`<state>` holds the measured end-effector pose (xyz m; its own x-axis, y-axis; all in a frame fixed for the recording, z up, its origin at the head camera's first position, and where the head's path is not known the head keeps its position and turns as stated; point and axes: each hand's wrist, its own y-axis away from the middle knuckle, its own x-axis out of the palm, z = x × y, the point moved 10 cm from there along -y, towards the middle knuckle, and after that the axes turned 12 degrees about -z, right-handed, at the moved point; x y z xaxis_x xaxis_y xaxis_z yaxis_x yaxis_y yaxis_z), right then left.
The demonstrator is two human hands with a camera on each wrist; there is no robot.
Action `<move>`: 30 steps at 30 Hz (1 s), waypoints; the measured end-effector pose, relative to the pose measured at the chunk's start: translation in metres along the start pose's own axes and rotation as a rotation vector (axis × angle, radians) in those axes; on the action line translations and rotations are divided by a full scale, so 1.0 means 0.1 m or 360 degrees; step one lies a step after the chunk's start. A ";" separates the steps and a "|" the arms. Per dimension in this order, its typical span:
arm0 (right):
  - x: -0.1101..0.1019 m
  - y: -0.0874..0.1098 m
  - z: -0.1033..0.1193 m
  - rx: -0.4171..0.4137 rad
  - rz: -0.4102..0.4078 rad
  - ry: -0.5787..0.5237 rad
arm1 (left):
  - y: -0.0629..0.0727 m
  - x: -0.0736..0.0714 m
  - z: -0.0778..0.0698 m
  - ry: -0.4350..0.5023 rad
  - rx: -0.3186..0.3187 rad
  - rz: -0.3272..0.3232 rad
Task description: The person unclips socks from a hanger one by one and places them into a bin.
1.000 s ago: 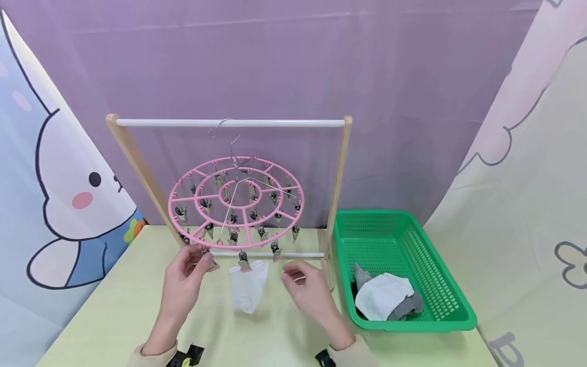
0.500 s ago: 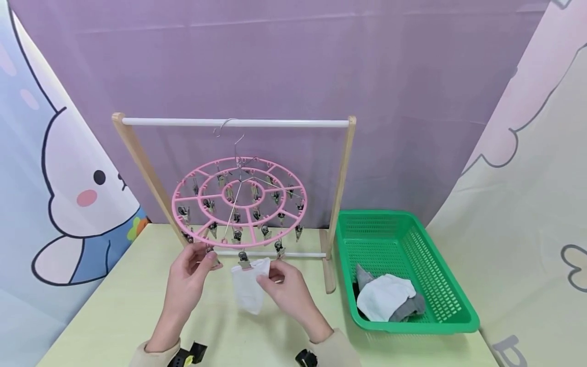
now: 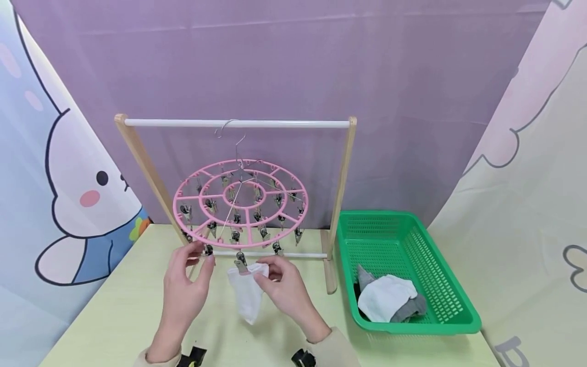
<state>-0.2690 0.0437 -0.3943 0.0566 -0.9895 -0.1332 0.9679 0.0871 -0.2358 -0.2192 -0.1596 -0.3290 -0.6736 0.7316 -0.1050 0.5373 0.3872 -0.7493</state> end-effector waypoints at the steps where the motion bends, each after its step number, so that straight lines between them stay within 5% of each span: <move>1: 0.00 0.00 0.01 -0.0014 0.0000 0.0022 | 0.01 -0.03 -0.05 -0.0007 0.0070 -0.0055; 6: -0.01 0.00 0.08 -0.0052 -0.0010 0.0066 | 0.10 -0.12 -0.27 0.0125 0.0409 -0.0282; 9: -0.01 0.00 0.12 -0.0048 -0.0009 0.0052 | 0.15 -0.07 -0.37 0.0272 0.0535 -0.0246; 11: -0.01 0.01 0.14 -0.0037 -0.0007 0.0042 | 0.16 0.01 -0.38 0.0328 0.0522 -0.0148; 14: -0.01 0.02 0.15 -0.0021 0.0010 0.0015 | 0.18 0.16 -0.32 0.0317 0.0360 0.0077; 20: 0.00 0.03 0.16 -0.0022 0.0048 0.0001 | 0.23 0.44 -0.07 0.0373 -0.0187 0.0526; 24: 0.01 0.03 0.16 -0.0036 0.0071 0.0017 | 0.26 0.53 0.08 0.0474 -0.0480 0.0633; 30: 0.03 0.04 0.14 -0.0083 0.0087 0.0124 | 0.25 0.56 0.15 0.0500 -0.0598 0.0656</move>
<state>-0.2620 0.0392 -0.3820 0.0875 -0.9712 -0.2215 0.9497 0.1484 -0.2757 -0.2511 -0.1172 -0.3638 -0.2233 0.9700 -0.0964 0.9003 0.1673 -0.4019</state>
